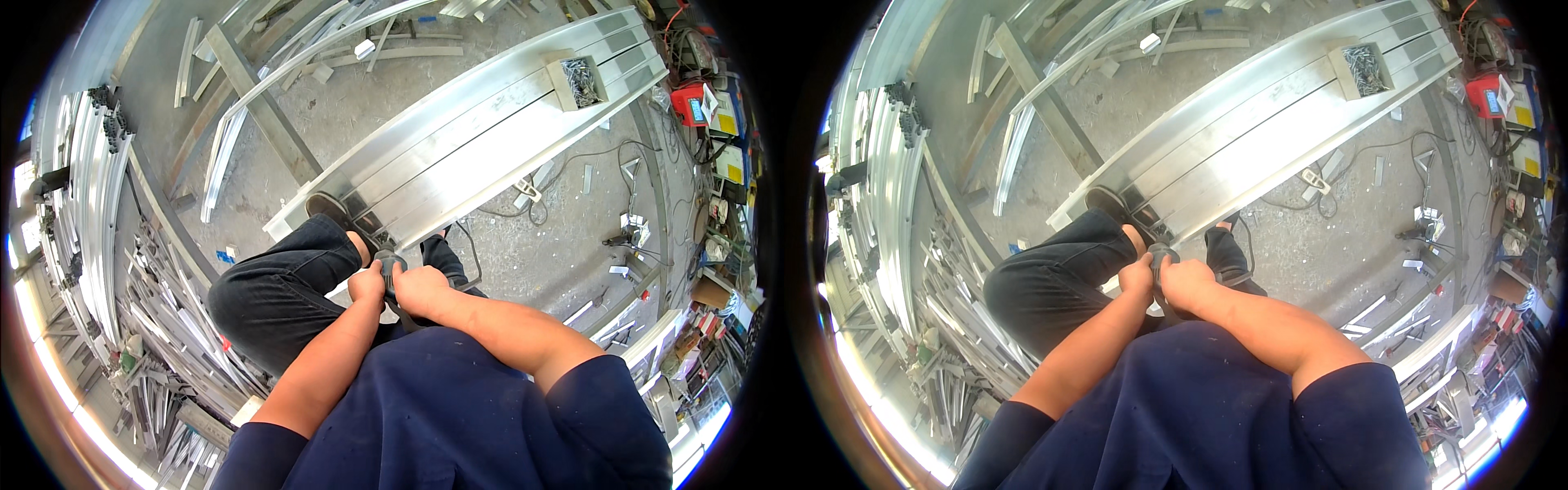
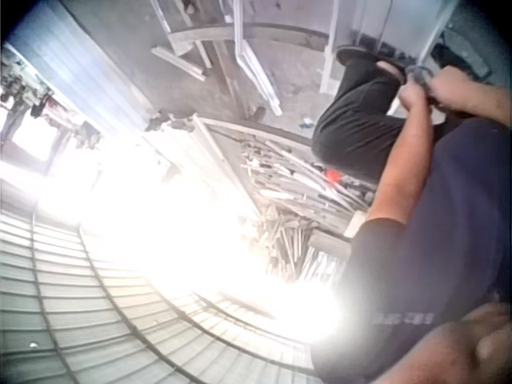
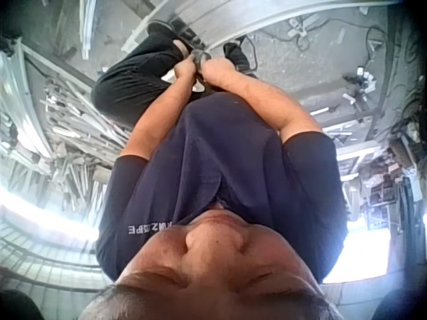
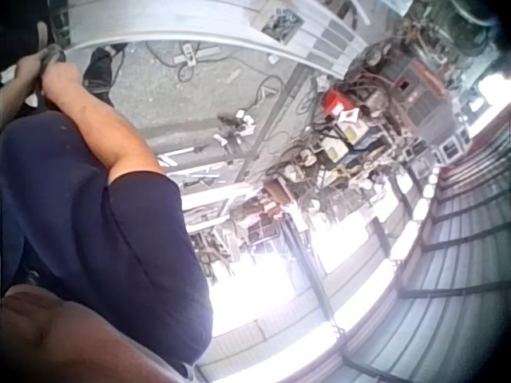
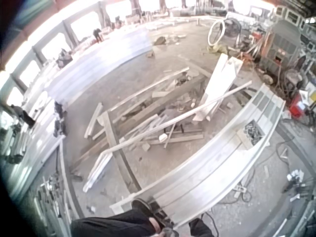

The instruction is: The person positions a long metal frame on a workbench, retrieves a corded drill, and drills holes into the frame while holding it steady. They then place a transparent panel into the frame and continue drilling to secure it.

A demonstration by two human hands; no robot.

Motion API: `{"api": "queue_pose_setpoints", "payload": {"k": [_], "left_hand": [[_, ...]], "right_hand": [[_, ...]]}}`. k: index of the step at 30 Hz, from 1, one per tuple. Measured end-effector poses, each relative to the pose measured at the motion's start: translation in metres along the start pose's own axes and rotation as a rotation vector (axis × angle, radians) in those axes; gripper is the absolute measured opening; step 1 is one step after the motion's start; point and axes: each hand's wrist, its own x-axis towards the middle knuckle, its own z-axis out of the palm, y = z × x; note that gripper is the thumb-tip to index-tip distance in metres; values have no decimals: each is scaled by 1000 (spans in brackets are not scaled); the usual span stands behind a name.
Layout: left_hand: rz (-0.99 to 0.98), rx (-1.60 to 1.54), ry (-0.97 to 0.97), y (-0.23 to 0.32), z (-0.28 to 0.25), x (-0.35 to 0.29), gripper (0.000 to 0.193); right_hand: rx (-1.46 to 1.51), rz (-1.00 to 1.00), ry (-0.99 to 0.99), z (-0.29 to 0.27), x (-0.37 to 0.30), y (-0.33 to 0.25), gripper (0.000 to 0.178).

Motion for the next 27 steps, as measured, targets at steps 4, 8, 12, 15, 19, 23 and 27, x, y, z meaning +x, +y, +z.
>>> {"api": "queue_pose_setpoints", "payload": {"k": [4, 8, 12, 15, 19, 23, 27], "left_hand": [[-1, -22, -12, 0, 1, -1, 45], [10, -63, -19, -5, 3, 1, 44], [-1, -61, -8, 4, 0, -9, 42], [-5, -48, 2, 9, -2, -15, 42], [7, -55, 0, 4, 0, -8, 43], [10, -37, -1, 10, -3, -14, 45], [3, -66, -9, -5, 3, 3, 47]], "right_hand": [[-12, -1, 1, 3, 0, 2, 73], [-4, 8, -16, -3, -4, 0, 73], [-24, -16, 50, 10, 1, 6, 68], [-29, -34, 102, 21, 7, 9, 65], [-28, -28, 105, 18, 4, 7, 66], [7, -12, 103, 17, 3, 6, 67], [4, -10, 98, 16, 1, 5, 67]]}}
